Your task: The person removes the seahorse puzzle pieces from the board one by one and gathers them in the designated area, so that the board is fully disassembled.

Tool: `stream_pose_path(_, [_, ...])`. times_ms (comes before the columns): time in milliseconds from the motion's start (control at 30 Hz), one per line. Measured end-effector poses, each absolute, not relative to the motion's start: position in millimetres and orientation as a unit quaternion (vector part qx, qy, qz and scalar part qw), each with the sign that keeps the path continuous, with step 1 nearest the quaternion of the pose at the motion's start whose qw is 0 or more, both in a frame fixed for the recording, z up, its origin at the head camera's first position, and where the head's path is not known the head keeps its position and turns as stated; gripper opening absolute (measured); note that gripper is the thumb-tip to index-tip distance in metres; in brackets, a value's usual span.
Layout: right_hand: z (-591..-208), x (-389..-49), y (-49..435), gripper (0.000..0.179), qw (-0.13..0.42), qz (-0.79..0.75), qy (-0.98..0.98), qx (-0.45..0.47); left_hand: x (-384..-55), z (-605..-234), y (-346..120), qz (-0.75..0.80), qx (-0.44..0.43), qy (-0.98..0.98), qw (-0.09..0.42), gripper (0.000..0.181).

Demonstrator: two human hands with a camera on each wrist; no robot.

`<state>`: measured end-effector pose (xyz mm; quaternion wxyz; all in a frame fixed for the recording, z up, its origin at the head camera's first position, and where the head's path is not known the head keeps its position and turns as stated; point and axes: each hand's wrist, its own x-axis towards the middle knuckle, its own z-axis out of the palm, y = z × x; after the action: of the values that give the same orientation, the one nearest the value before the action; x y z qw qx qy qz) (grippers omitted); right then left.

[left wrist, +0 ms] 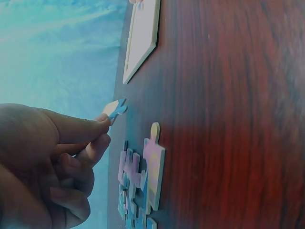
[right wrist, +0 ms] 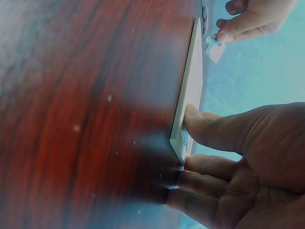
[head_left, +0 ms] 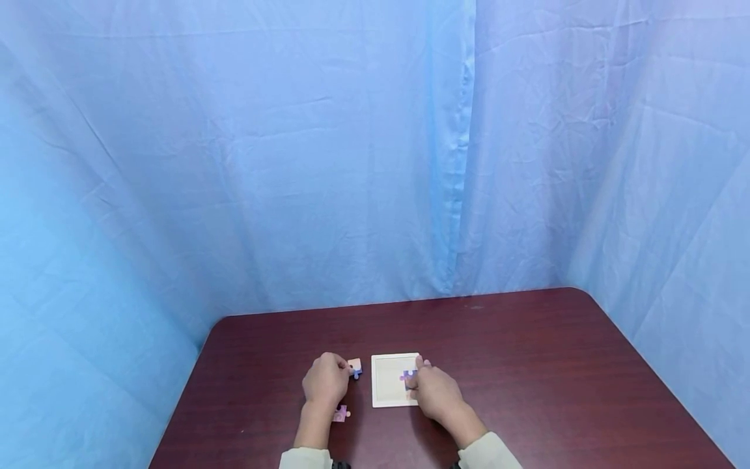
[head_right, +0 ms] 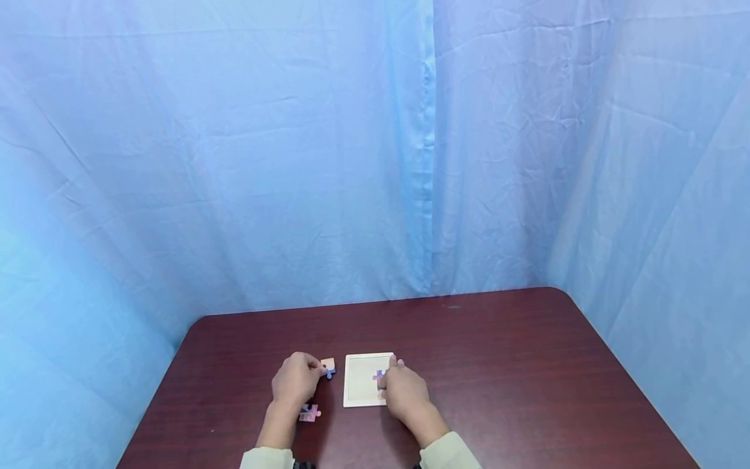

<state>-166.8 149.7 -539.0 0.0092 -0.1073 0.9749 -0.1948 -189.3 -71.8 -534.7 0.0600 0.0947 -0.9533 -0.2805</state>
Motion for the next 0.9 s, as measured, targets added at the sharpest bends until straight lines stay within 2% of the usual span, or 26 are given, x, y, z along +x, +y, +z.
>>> stream_pose_path(200, [-540, -167, 150, 0.031, 0.009, -0.192, 0.975, -0.111, -190, -534, -73, -0.274, 0.100, -0.955, 0.054, 0.023])
stream_pose_path(333, [-540, -167, 150, 0.023, 0.006, -0.190, 0.975, -0.114, -192, -534, -74, -0.271, 0.103, -0.956, 0.045, 0.022])
stream_pose_path(533, [-540, -168, 149, 0.027, 0.014, -0.190, 0.976, -0.108, -194, -532, -77, -0.275, 0.102, -0.955, 0.039, 0.021])
stream_pose_path(767, [-540, -169, 149, 0.053, 0.016, -0.204, 0.974, -0.099, -190, -530, -72, -0.289, 0.095, -0.952, 0.047, 0.018])
stream_pose_path(900, [-539, -169, 151, 0.045, 0.009, -0.204, 0.973, -0.102, -185, -527, -65, -0.304, 0.050, -0.950, 0.055, 0.019])
